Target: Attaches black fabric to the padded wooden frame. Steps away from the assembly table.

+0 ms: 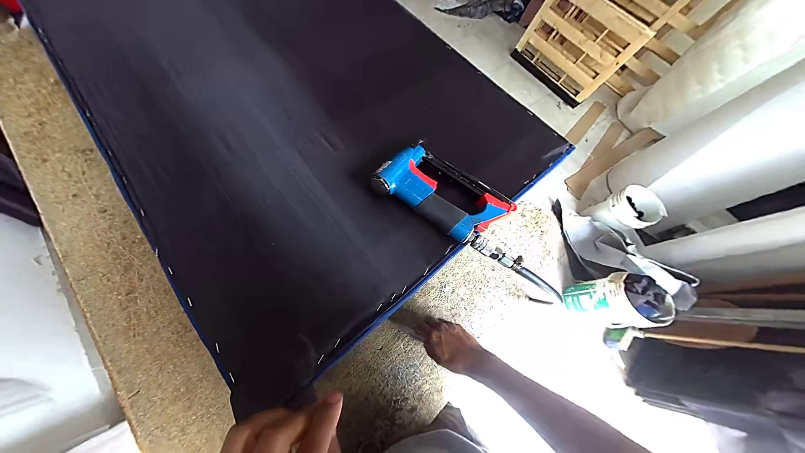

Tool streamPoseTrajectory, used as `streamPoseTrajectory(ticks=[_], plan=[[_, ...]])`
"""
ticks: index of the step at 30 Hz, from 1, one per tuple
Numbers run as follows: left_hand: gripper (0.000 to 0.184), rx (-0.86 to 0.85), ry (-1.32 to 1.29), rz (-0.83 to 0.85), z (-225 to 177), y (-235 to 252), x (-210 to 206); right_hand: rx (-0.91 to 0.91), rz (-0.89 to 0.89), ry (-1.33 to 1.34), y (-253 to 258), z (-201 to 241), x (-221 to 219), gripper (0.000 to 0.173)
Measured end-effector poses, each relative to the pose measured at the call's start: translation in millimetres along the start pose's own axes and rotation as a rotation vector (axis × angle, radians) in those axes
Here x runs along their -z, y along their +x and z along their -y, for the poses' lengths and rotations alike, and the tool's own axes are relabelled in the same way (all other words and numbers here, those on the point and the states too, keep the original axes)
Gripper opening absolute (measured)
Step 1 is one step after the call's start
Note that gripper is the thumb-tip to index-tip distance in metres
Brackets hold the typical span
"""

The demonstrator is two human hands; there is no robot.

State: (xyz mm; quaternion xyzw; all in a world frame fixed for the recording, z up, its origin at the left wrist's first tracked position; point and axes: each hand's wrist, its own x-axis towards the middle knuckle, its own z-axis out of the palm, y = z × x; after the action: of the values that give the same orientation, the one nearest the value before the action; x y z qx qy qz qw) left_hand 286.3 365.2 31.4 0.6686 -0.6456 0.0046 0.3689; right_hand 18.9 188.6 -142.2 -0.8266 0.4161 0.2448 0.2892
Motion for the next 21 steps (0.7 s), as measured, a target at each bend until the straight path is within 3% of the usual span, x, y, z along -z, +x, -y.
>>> streamPoseTrajectory(ticks=[3, 6, 9, 10, 14, 21], plan=[[0.026, -0.019, 0.09, 0.074, -2, 29, -22, 0.077, 0.009, 0.301, -57, -2, 20, 0.029], [0.03, -0.042, 0.125, 0.098, 2, 50, -56, 0.197, -0.187, 0.548, -116, 20, 75, 0.039], [0.032, -0.107, 0.119, 0.129, 1, 61, -89, 0.258, -0.527, 0.226, -128, 47, 115, 0.042], [0.032, -0.12, 0.123, 0.134, 1, 62, -97, 0.225, -0.52, 0.128, -125, 54, 125, 0.04], [0.028, -0.159, 0.139, 0.123, 8, 57, -110, 0.061, -0.199, 0.046, -107, 72, 147, 0.038], [0.027, -0.162, 0.133, 0.095, 11, 53, -113, 0.072, -0.144, 0.043, -96, 73, 158, 0.035]])
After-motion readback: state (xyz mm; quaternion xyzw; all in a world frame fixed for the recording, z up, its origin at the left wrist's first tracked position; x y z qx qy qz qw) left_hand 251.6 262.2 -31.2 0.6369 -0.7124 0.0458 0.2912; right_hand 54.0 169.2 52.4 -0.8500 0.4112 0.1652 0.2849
